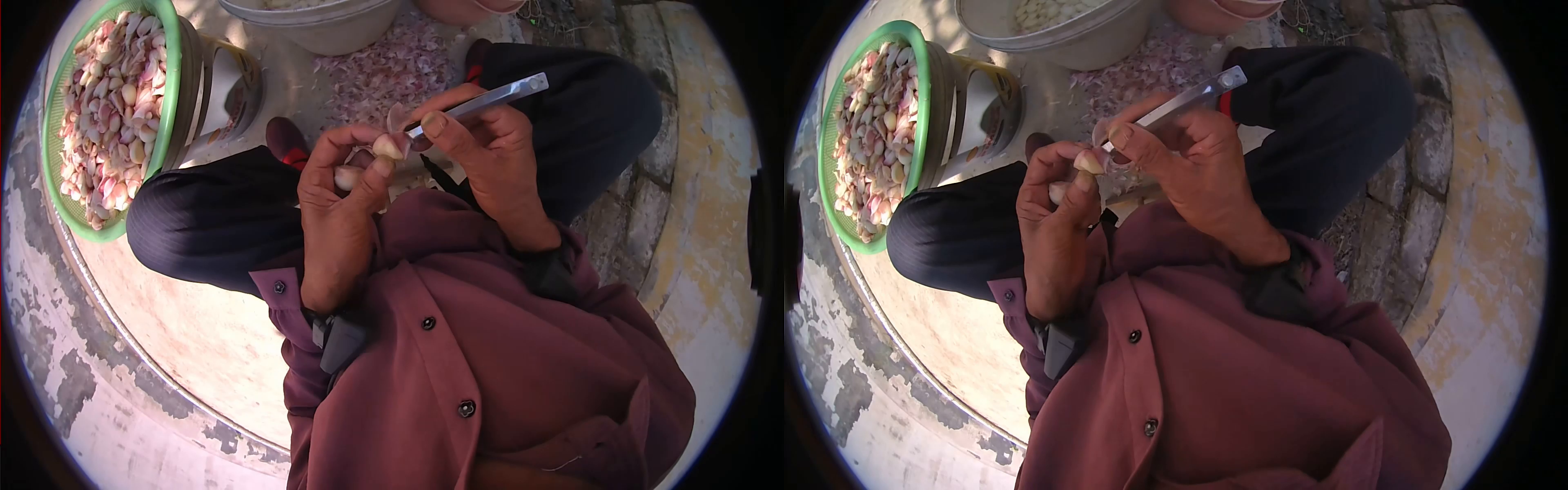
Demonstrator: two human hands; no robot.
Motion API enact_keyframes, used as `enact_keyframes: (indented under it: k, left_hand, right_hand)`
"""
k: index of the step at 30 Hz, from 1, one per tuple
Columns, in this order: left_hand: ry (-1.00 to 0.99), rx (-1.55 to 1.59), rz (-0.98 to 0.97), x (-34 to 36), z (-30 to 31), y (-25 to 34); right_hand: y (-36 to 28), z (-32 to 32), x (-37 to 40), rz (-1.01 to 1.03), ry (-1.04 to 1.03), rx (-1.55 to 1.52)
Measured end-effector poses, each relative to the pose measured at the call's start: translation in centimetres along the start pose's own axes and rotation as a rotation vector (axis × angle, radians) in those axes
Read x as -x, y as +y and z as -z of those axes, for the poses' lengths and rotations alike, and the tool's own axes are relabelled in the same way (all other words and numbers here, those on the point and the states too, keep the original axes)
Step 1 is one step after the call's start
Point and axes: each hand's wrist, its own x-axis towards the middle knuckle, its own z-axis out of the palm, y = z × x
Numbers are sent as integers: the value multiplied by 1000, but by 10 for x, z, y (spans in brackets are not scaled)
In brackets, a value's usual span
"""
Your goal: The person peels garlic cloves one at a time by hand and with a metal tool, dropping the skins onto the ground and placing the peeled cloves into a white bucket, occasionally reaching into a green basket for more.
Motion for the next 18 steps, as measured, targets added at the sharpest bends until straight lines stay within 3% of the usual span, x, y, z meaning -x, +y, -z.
enact_keyframes:
  k: [2,8,14,18]
  left_hand:
    - [-5,215,71,-2,1,-5]
    - [15,3,61,-2,-2,0]
    - [58,134,64,-3,2,-6]
    - [80,195,68,-7,7,-9]
  right_hand:
    - [1,1,-2,-13,-15,-69]
    - [1,0,-1,31,-78,20]
    - [9,13,-10,11,51,152]
    - [13,15,-8,36,20,255]
